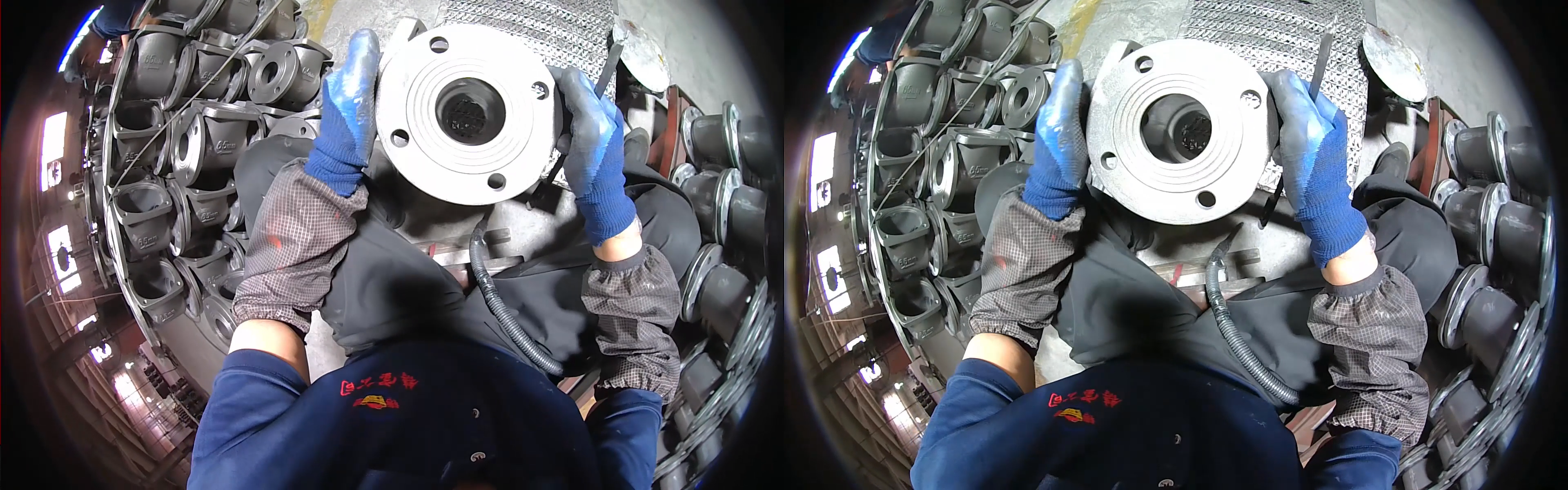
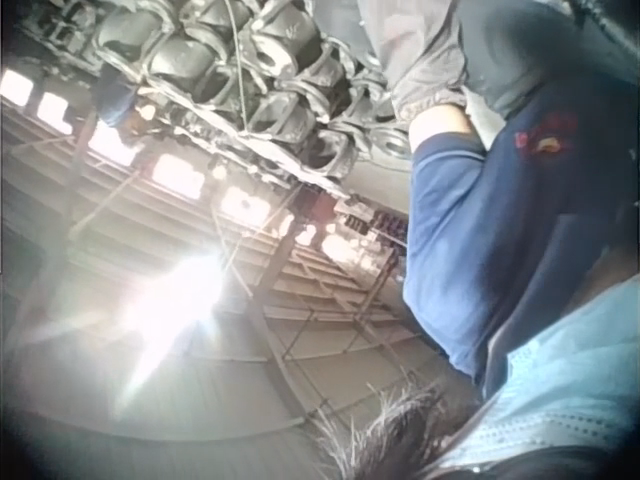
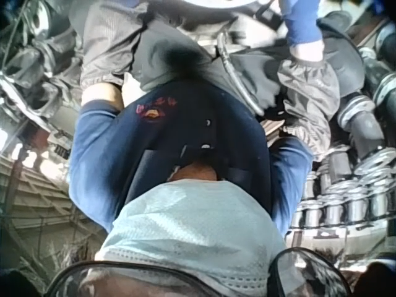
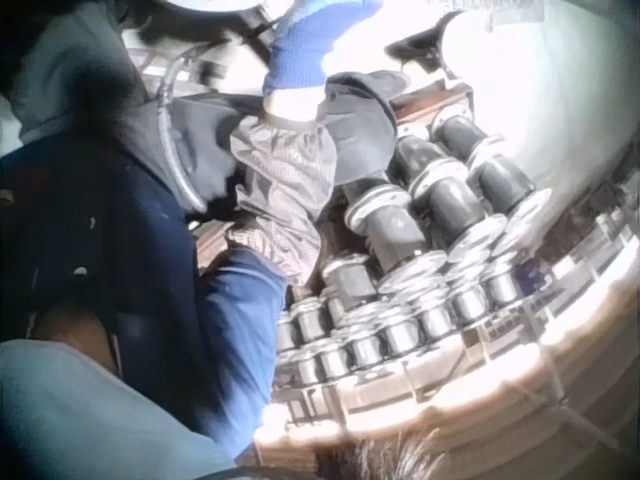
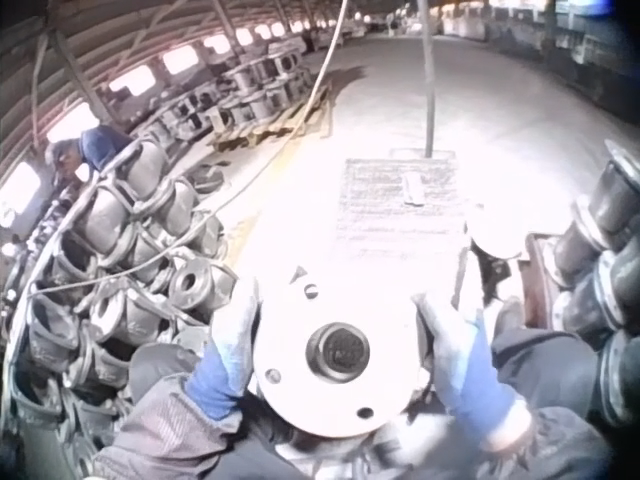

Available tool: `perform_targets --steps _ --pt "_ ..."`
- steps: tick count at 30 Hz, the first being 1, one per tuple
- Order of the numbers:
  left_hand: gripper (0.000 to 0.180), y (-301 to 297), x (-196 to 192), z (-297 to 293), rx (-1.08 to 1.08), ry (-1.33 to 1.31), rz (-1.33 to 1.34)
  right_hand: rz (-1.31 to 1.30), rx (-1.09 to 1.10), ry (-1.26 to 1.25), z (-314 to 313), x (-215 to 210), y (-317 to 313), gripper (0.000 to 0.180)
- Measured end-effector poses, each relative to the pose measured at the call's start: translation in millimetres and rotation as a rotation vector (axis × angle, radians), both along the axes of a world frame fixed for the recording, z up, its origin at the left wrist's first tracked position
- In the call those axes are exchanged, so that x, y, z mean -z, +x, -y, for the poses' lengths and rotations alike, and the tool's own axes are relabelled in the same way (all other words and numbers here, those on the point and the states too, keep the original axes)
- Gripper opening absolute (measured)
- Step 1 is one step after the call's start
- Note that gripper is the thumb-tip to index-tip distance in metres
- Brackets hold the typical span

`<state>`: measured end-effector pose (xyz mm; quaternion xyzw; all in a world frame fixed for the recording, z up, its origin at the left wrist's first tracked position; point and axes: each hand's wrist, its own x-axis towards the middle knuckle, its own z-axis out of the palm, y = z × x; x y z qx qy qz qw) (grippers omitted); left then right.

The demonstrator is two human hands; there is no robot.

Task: The person picks up metal castings and uses a handheld power grinder to smooth the edges and surfaces of several parts one by one.

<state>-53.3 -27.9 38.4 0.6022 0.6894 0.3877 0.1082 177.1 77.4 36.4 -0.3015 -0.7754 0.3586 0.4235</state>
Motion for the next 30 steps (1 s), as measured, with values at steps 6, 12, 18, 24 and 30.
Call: perform_targets --steps 6,12,18,24,30 --pt "0.059 9 -26 3 -0.115 -0.147 0.462 -0.135 0.225 -0.908 -1 31 -14 0.026" --pt "0.046 17 -14 -3 0.032 0.266 0.248 -0.088 0.116 -0.718 -8 50 -7 0.034" --pt "0.038 28 -22 -6 -0.044 0.15 0.531 -0.157 0.196 -0.803 -8 42 -13 0.026" --pt "0.039 24 -10 -10 0.061 0.269 0.322 0.053 0.265 -0.804 -25 35 -7 0.036" --pt "0.04 39 -15 -18 0.055 0.085 0.644 -0.22 0.141 -0.535 -5 -1 -3 0.031"
